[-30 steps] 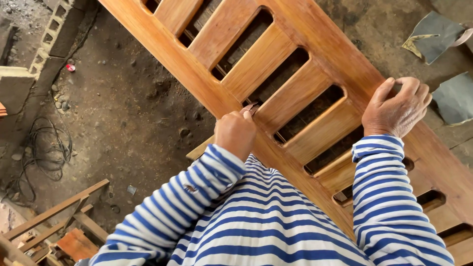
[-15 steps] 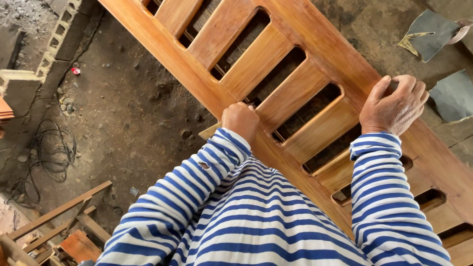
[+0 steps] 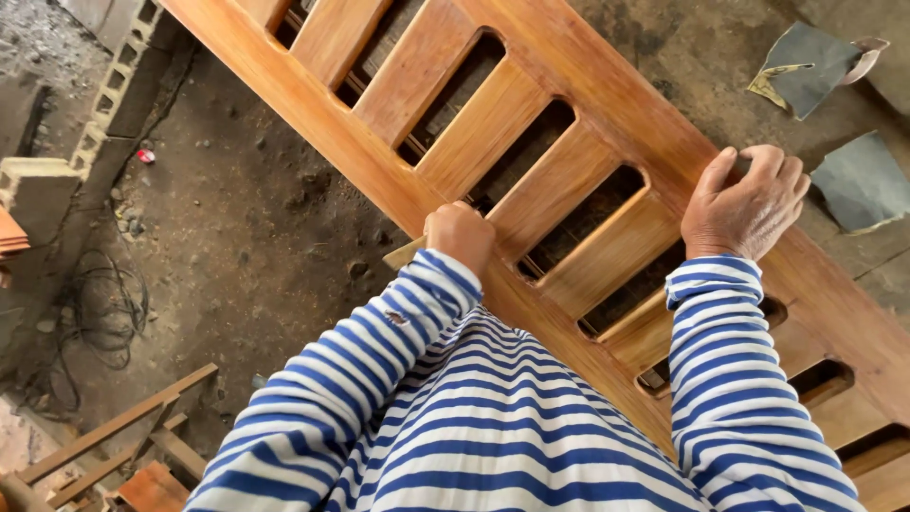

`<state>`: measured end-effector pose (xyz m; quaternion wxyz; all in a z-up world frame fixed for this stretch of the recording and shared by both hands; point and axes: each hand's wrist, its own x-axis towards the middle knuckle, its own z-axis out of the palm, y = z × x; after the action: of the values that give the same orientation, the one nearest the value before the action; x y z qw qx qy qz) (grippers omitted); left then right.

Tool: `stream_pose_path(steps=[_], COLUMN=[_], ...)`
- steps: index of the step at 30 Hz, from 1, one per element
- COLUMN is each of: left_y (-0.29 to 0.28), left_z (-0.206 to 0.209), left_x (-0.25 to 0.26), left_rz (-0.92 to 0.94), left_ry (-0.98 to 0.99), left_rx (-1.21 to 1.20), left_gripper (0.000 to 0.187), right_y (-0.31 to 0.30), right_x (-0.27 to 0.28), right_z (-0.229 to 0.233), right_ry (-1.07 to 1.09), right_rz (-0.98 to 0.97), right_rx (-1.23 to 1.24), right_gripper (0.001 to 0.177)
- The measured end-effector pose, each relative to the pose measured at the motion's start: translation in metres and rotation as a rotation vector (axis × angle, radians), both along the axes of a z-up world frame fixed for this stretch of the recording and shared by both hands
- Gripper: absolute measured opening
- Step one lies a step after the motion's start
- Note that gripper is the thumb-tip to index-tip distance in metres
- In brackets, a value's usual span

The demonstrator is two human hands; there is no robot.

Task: Sanding the inner edges of wooden slats on a furniture piece using a hand tool

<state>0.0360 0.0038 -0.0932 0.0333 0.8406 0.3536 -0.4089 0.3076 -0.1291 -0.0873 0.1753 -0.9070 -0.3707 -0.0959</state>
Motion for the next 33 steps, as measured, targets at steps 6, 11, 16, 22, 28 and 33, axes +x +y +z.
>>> stream_pose_path(steps=[6,11,16,22,28,33], left_y=[-0.002,-0.002,-0.001,-0.001,-0.008,-0.010], left_z=[0.071,0.102,0.022,0.052,0.115,0.031], left_x=[-0.021,-0.034,-0.018,-0.021,-0.028,-0.027], left_rz=[0.048,-0.039,0.065,0.092,-0.113,-0.006], left_ry=[-0.170,-0.287,-0.304,-0.246,-0.212,-0.315], left_rx=[0.048,0.108,0.092,-0.038,0.138,0.195], left_gripper=[0.035,0.021,0.022,0.026,0.020,0.014], right_y=[0.000,0.000,0.001,-0.002,-0.002,0.001], right_x=[0.001,0.001,0.000,0.003,0.000,-0.002], right_z=[-0.001,0.002,-0.001,0.000,0.005,0.006], right_ry=[0.026,0.022,0.000,-0.022,-0.001,0.046], right_rz=[-0.001,0.004,0.010,0.001,0.010,0.004], right_rx=[0.013,0.014,0.020,0.017,0.036,0.002], right_gripper=[0.016,0.016,0.016,0.016,0.016,0.015])
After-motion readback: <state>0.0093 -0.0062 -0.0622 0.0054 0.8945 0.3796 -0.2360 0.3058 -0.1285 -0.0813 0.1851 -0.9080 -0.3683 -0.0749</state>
